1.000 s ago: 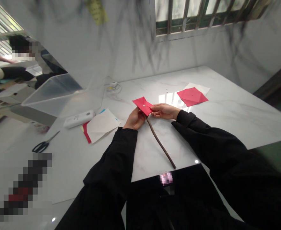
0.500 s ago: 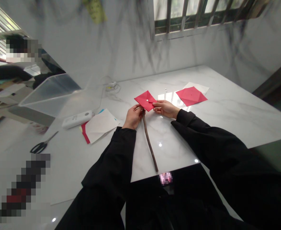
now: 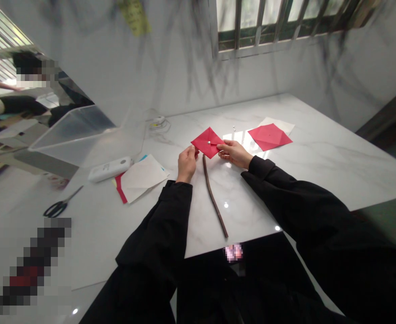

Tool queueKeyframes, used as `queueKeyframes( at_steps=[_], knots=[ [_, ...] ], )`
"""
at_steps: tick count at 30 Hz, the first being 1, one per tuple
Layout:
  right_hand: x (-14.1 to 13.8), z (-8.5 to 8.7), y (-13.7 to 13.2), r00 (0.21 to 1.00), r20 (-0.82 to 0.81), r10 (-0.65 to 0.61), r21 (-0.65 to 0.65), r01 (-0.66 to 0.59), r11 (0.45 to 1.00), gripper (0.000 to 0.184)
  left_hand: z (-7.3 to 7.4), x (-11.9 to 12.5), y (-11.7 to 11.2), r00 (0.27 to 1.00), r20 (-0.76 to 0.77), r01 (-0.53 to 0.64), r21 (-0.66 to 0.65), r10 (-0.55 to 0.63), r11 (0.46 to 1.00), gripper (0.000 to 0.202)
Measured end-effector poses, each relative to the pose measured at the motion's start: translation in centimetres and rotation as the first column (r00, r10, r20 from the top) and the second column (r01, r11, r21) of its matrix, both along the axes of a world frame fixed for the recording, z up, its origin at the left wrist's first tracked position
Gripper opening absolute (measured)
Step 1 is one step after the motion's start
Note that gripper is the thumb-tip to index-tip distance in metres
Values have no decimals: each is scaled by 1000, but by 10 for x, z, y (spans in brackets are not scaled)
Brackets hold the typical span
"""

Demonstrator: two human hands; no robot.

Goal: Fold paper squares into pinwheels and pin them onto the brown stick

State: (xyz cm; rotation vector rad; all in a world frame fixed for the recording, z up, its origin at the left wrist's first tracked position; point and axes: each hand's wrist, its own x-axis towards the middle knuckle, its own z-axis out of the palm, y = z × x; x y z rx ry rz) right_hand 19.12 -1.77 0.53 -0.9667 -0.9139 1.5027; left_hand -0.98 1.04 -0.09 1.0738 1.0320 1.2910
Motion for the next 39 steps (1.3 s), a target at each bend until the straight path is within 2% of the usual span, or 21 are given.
queueKeyframes(
  at_steps=[3, 7, 13, 20, 22, 24, 27, 29, 33, 36, 39],
  knots=[
    [-2, -1, -1, 998, 64, -3, 38, 1, 999, 18, 8, 7, -6, 992, 121, 44, -27, -40, 999, 44],
    [-3, -3, -2, 994, 109, 28, 77, -36, 996, 21, 13, 9, -15, 980, 148, 139, -54, -130, 989, 42],
    [-4, -6, -2, 985, 164, 51, 133, -73, 988, 27, 9, 8, -16, 982, 151, 125, -73, -113, 989, 38],
    [-7, -7, -4, 972, 230, 49, 163, -88, 983, 25, 9, 7, -15, 980, 166, 126, -75, -112, 989, 35],
    [-7, -5, -4, 962, 272, 23, 172, -72, 983, 27, 9, 7, -15, 982, 158, 120, -73, -108, 990, 36],
    [-6, -4, -4, 940, 328, -93, 231, 15, 973, 36, 9, 7, -15, 985, 141, 108, -70, -97, 992, 37],
    [-2, -2, -5, 853, 393, -343, 377, 191, 906, 48, 9, 8, -15, 991, 114, 85, -64, -77, 994, 38],
    [0, 1, -7, 795, 428, -430, 448, 226, 865, 50, 9, 8, -15, 991, 109, 82, -61, -75, 995, 38],
    [0, 9, -13, 711, 476, -518, 576, 193, 794, 41, 8, 9, -15, 991, 110, 88, -58, -81, 994, 40],
    [-3, 11, -14, 640, 460, -615, 692, 175, 701, 26, 7, 10, -16, 992, 92, 86, -50, -82, 995, 42],
    [-6, 7, -12, 602, 461, -652, 771, 92, 630, 16, 7, 12, -18, 994, 57, 97, -24, -95, 995, 45]
  ],
)
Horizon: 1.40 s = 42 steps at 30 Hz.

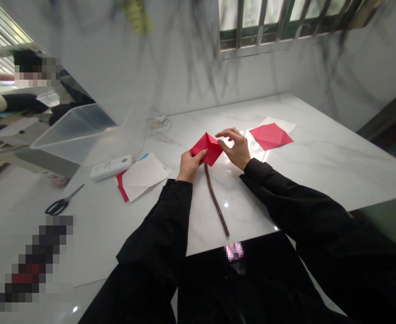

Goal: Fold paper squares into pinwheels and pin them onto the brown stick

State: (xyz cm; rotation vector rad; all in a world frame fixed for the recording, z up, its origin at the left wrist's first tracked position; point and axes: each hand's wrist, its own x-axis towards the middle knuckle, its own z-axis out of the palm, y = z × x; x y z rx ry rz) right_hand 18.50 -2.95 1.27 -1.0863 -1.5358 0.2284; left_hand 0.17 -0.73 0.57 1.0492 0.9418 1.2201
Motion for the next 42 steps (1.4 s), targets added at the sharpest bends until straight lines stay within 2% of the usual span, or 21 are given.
queueKeyframes(
  at_steps=[8, 12, 16, 21, 31, 35, 39, 42],
  knots=[
    [-10, -4, -3, 979, 171, 114, -19, -113, 993, 11, -2, 2, -2, 997, -54, 52, 49, -49, 997, 45],
    [-10, -5, -3, 973, 168, 156, -64, -147, 987, 11, -4, 1, 0, 996, -82, 47, 79, -41, 996, 40],
    [-8, -9, -1, 975, 126, 184, -96, -172, 980, 9, -3, 0, -1, 997, -56, 62, 80, -57, 995, 44],
    [-6, -7, 0, 973, 155, 171, -144, -149, 978, 9, -2, 0, -2, 995, -72, 69, 61, -65, 996, 48],
    [-5, -4, 2, 948, 270, 169, -215, -111, 970, 11, -6, 0, 2, 993, -104, 59, 61, -53, 996, 40],
    [-5, -5, 1, 955, 231, 184, -240, -127, 962, 8, -8, -1, 3, 990, -127, 66, 82, -55, 994, 43],
    [-5, -7, 0, 967, 127, 223, -249, -187, 950, 7, -11, -1, 5, 988, -144, 68, 96, -54, 993, 44],
    [-5, -9, 0, 967, 45, 252, -311, -226, 923, 8, -11, -1, 6, 985, -173, 50, 115, -29, 992, 42]
  ],
)
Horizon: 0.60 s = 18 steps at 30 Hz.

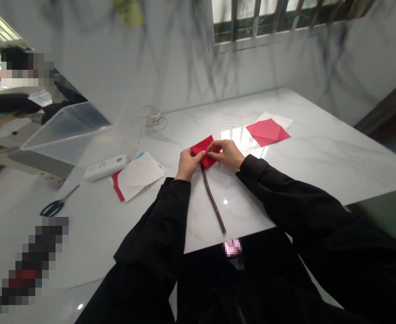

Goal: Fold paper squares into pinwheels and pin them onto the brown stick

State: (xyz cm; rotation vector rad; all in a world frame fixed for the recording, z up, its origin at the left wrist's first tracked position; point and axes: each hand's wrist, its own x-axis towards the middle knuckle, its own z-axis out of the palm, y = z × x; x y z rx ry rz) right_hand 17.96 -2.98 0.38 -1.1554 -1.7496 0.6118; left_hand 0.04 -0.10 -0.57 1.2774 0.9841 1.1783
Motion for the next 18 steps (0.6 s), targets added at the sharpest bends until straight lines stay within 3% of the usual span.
queueKeyframes(
  at_steps=[5, 8, 12, 18],
  knots=[
    [2, 3, 3, 978, -195, 72, -155, -103, 982, 19, 1, 1, -1, 999, 14, -44, -25, 44, 999, 36],
    [11, 4, 8, 972, -236, -19, -118, -9, 993, 20, 2, 0, 1, 993, 47, -103, -67, 106, 992, 35],
    [29, -3, 16, 965, -10, -262, 63, 262, 963, 4, 5, -6, 8, 966, 64, -245, -79, 250, 966, 30],
    [26, -15, 18, 853, 467, -234, 124, 199, 972, 19, 11, -11, 12, 931, 150, -311, -156, 333, 938, 27]
  ],
)
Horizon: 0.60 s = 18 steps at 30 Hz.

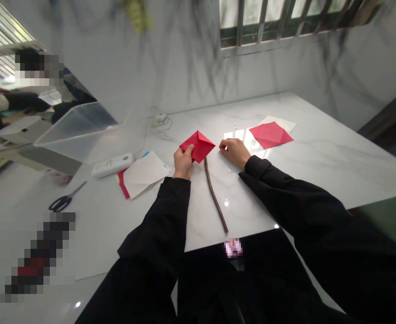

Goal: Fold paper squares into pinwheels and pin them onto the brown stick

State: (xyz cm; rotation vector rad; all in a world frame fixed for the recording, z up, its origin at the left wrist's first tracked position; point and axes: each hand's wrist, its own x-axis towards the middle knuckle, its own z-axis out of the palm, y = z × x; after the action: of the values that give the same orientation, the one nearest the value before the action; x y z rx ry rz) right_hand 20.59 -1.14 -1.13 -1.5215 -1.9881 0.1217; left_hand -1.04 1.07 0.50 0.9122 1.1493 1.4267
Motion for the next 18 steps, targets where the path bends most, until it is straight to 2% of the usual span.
queueKeyframes(
  at_steps=[6, 11, 14, 18],
  knots=[
    [-16, 6, -14, 974, 211, 78, -41, -71, 997, 30, 3, -4, -3, 999, 26, -28, -11, 28, 1000, 28],
    [-24, 2, -30, 946, 302, 122, 1, -128, 992, 35, 2, -8, -2, 999, 47, -22, -37, 24, 999, 30],
    [-17, 0, -25, 946, 316, 72, 25, -84, 996, 33, 1, -9, -1, 998, 67, -11, -30, 13, 999, 33],
    [9, 1, 2, 951, 304, -64, 10, 64, 998, 38, 3, -8, -4, 990, 132, 43, -25, -39, 999, 37]
  ],
)
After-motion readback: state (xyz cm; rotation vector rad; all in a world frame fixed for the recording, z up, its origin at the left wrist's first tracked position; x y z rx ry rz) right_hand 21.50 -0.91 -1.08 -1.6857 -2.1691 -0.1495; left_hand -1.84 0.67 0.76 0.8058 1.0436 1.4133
